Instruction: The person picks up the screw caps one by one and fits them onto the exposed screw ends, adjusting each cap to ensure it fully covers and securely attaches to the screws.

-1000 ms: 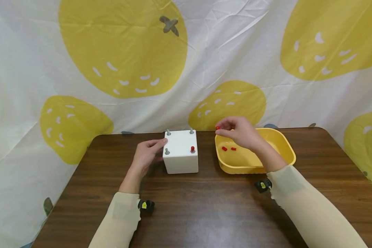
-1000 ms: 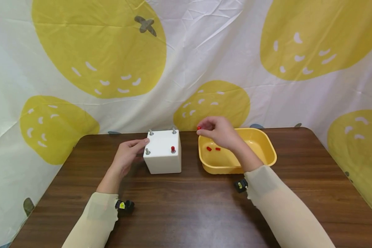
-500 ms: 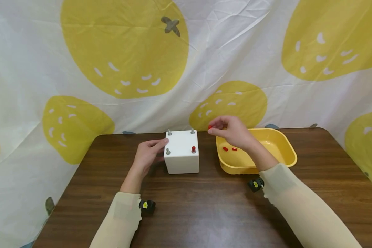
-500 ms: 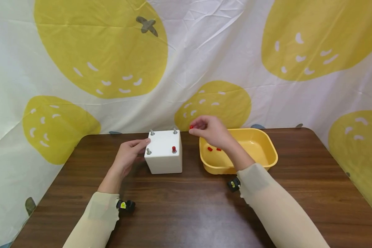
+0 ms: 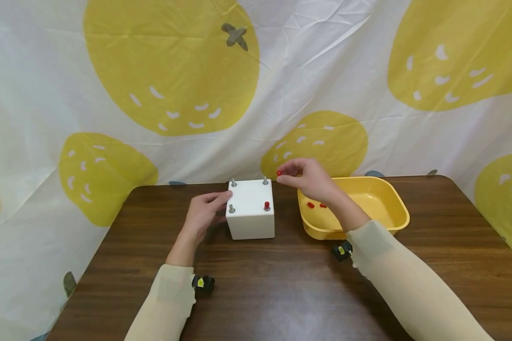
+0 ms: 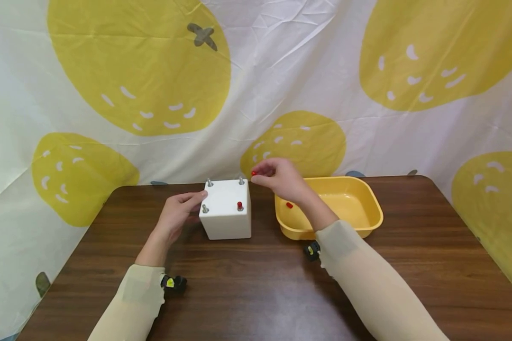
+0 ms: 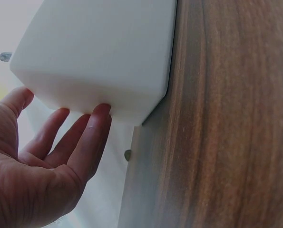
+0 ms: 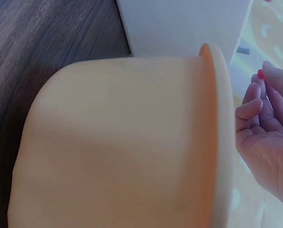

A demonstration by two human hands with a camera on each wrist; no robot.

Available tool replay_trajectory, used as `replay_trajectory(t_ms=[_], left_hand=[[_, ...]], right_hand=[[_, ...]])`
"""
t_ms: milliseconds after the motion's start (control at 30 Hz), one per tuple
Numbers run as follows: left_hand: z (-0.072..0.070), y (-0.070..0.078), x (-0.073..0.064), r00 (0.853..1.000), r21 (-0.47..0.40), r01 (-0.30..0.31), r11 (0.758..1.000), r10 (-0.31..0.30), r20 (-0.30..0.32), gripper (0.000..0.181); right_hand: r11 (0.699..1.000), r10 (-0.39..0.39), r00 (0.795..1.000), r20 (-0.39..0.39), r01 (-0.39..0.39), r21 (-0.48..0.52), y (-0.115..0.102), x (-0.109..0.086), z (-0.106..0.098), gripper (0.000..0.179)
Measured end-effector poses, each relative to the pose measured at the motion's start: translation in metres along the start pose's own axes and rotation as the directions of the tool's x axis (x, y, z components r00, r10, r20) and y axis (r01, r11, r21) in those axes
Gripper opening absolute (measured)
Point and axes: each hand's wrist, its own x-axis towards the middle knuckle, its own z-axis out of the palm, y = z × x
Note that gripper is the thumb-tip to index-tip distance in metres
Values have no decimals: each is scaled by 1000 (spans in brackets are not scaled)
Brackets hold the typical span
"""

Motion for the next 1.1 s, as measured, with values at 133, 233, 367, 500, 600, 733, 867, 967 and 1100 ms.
replay_trajectory(t_ms=[133,233,367,500,600,733,867,967,1100], left_hand=[[0,0,0,1000,1,1,1000,-1,-3,57],[0,-1,-1,1000,5,1,1000,-1,-6,57],[0,-1,-1,1000,2,0,1000,0,-9,56],[0,-1,-2,1000,-3,1,1000,-1,-10,55],[0,-1,-2,1000,0,2,1000,-2,-10,56],[0,0,-2,1000,3,0,1000,0,-9,56],[1,0,-2,1000,2,-1,1000,1,-9,55],[1,0,-1,1000,-2,1,1000,-1,-9,55],[2,0,0,1000,-5,3,1000,-3,-7,55]], right_hand=[[1000,0,1000,0,0,21,-1,4,5,19],[999,9,1000,5,-10,39,-2,6,8,20],[999,12,1000,11,-13,48,-1,9,12,24],[998,7,1000,22,-8,60,-1,12,15,26],[998,4,1000,27,-6,69,-2,14,18,26],[998,1,1000,22,-2,62,-3,16,21,26],[999,-8,1000,25,7,52,-3,18,23,28],[999,-15,1000,28,14,46,-3,19,24,27],[999,-14,1000,28,13,39,-3,20,25,26]])
